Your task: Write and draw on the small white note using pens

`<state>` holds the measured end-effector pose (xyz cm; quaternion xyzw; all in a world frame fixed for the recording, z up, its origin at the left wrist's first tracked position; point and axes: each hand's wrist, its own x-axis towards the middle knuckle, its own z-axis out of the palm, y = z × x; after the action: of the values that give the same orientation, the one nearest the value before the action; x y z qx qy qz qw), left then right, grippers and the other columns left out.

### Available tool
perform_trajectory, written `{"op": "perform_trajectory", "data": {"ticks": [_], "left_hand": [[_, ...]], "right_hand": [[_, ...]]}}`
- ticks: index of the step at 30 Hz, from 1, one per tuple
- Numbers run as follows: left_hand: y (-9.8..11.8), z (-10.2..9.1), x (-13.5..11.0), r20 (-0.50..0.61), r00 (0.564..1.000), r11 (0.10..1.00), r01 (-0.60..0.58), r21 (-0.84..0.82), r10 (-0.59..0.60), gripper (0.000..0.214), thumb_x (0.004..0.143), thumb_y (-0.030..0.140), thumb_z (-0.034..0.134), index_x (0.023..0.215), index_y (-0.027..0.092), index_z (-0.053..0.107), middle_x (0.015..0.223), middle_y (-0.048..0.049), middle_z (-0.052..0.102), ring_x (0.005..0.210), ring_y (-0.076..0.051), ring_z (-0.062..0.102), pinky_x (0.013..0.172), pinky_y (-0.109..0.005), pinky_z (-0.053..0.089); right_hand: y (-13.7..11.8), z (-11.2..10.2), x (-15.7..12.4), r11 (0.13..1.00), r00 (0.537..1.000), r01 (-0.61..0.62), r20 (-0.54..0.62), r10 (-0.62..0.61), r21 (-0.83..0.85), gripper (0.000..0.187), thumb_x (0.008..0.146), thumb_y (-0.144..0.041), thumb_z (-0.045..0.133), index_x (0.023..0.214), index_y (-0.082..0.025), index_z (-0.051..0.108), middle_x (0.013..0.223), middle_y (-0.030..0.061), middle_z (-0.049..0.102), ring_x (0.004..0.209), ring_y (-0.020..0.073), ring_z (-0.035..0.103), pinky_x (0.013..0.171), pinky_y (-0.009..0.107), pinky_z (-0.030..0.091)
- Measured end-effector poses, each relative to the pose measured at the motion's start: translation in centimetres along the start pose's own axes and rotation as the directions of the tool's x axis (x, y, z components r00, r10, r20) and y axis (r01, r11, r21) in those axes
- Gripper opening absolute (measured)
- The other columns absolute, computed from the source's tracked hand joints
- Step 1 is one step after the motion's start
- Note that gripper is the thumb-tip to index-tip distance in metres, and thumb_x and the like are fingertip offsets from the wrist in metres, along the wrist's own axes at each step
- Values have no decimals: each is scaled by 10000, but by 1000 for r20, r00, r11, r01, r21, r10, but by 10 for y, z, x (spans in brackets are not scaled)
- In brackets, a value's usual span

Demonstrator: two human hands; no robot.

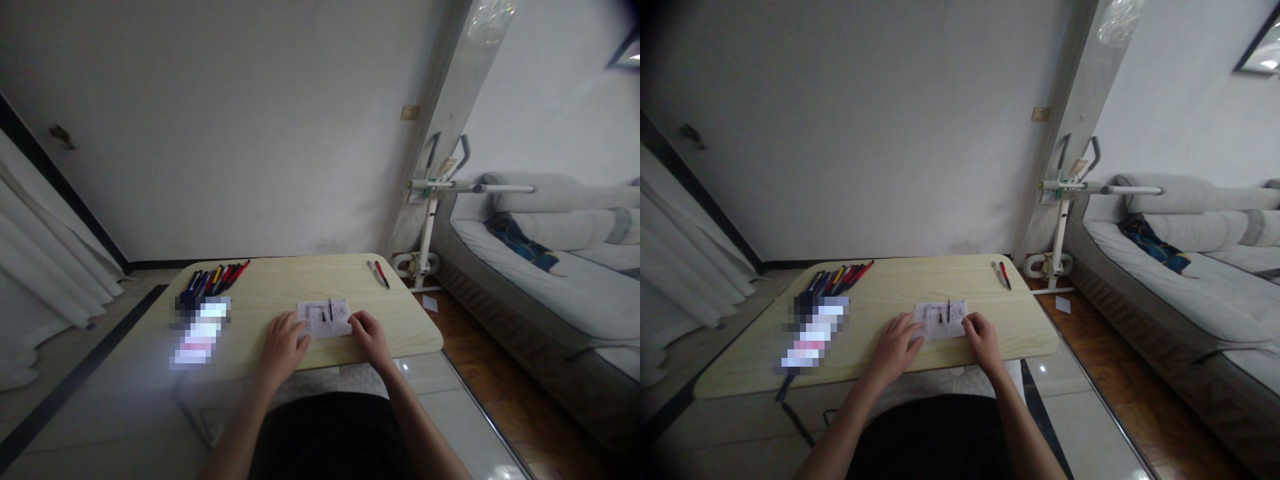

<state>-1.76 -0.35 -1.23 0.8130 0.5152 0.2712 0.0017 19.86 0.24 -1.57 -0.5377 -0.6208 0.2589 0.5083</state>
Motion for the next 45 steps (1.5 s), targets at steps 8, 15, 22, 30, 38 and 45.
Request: {"op": "perform_trajectory", "data": {"ticks": [8,15,22,30,38,45], "left_hand": [[3,-4,0,32,999,999,1,53,-3,292,794,306,449,1058,242,556,1176,-67,472,1126,-230,364,977,-428,243],[3,-4,0,16,1000,999,-6,39,5,283,785,299,465,1044,243,566,1169,-67,478,1117,-231,372,971,-431,249],[3,-4,0,13,1000,999,-6,47,5,285,783,301,470,1046,246,566,1169,-66,478,1112,-234,378,969,-434,250],[2,-4,0,13,1000,999,-10,38,9,312,786,300,462,1084,236,530,1165,-68,485,1124,-227,370,973,-437,246],[0,-1,0,8,1000,999,-19,34,19,304,785,288,459,1073,218,526,1163,-77,488,1123,-229,375,973,-444,246],[1,-4,0,31,999,998,-33,48,32,340,790,285,454,1126,251,498,1189,-65,467,1138,-226,359,977,-441,238]], "right_hand": [[1,0,0,1000,1000,2,9,-2,-15,231,780,-328,443,655,-160,540,547,-12,489,545,127,453,512,220,330],[0,0,-1,1000,1000,5,8,-5,-24,239,780,-340,442,651,-162,536,540,-15,488,535,126,454,508,222,328],[0,0,-1,1000,1000,2,18,-1,-29,235,787,-332,442,653,-162,533,552,-12,494,548,127,459,515,221,331],[0,0,-1,1000,1000,3,12,-3,-30,235,779,-332,449,644,-162,536,545,-14,498,539,125,457,510,219,331],[2,0,-1,1000,1000,-3,17,4,-27,239,784,-339,445,650,-164,537,542,-18,486,533,123,449,502,220,326],[2,1,-1,1000,1000,-5,17,5,-30,236,781,-336,448,661,-159,549,543,-13,497,532,124,454,499,223,327]]}}
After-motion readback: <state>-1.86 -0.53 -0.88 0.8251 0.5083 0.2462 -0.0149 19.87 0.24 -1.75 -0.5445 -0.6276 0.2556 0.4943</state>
